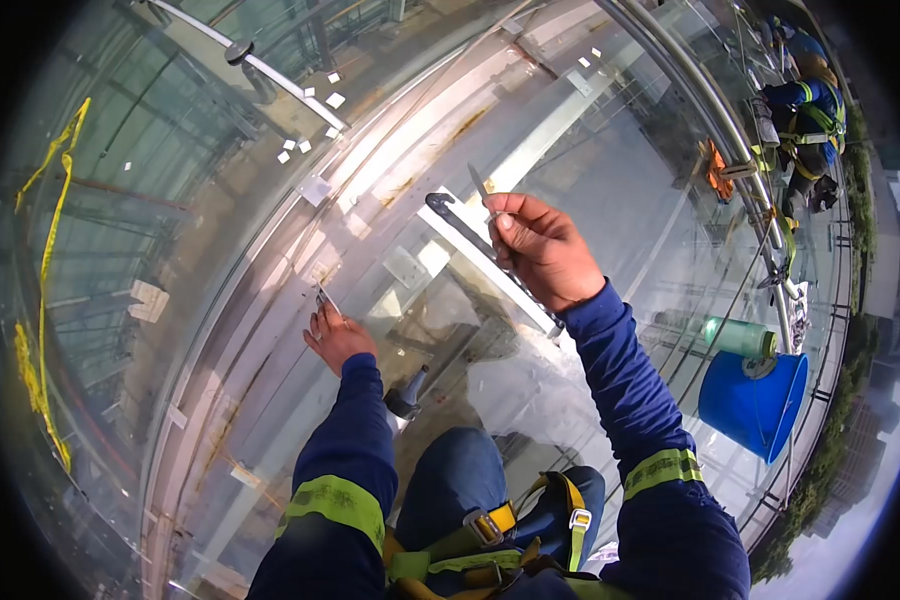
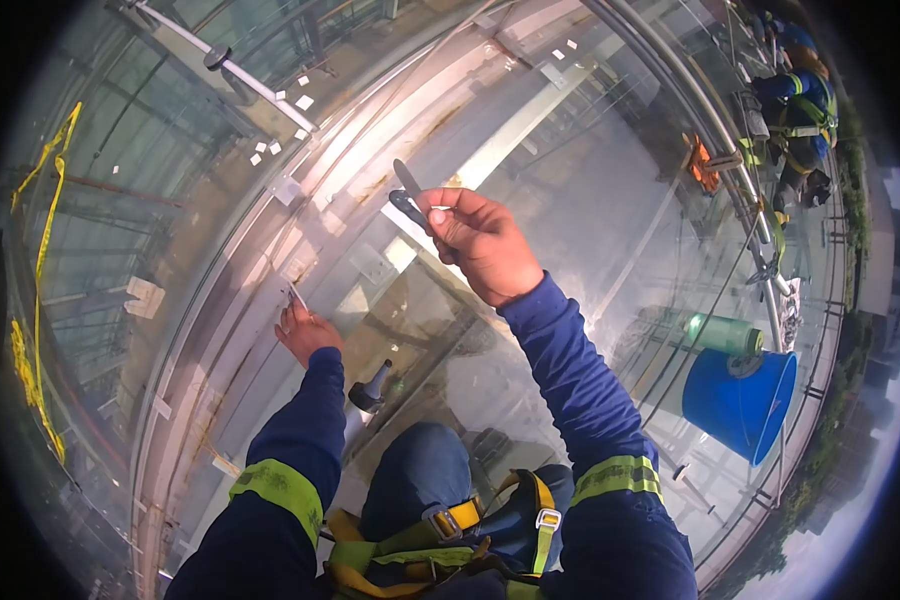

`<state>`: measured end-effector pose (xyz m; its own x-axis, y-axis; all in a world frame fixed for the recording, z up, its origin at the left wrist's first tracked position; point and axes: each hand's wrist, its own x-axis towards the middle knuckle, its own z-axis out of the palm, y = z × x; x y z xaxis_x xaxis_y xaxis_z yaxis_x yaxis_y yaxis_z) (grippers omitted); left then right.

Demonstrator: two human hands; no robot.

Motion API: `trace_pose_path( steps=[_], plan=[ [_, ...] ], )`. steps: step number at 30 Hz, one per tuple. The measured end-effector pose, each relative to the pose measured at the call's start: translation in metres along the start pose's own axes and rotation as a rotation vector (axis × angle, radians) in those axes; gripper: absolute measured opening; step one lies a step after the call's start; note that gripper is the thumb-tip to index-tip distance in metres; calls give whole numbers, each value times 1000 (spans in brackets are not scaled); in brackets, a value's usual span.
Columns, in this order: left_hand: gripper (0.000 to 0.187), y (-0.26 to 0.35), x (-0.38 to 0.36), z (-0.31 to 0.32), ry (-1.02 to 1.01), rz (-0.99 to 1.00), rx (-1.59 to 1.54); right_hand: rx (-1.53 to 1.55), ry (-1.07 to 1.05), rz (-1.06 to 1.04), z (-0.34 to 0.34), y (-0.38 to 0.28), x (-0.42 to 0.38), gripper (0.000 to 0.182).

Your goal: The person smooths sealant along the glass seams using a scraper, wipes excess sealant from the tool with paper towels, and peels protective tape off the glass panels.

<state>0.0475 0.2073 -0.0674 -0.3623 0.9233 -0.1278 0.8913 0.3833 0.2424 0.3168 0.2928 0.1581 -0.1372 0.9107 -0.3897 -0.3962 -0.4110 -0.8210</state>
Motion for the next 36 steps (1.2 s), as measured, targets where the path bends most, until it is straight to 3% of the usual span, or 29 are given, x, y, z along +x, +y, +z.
trace_pose_path(
  steps=[4,6,9,17,20,27,34,36],
  plan=[
    [48,-7,0,9,60,17,-38,-337,108,-165,-4,-3,21,34],
    [47,-9,0,13,77,26,-41,-564,65,-191,-14,-4,38,30],
    [47,-8,-1,12,82,31,-35,-1239,-18,-626,-54,17,86,25],
    [48,-8,-1,10,99,48,-34,-1770,-232,-469,-88,57,167,40],
    [50,-7,0,9,94,58,-24,-1876,-304,-520,-91,70,178,31],
    [48,-6,0,8,105,72,-17,-1870,-344,-291,-83,81,191,41],
    [48,-6,0,9,98,73,-7,-2023,-490,11,-54,72,225,39],
    [47,-6,0,11,132,83,-1,-1945,-488,-3,-53,67,227,38]
  ],
)
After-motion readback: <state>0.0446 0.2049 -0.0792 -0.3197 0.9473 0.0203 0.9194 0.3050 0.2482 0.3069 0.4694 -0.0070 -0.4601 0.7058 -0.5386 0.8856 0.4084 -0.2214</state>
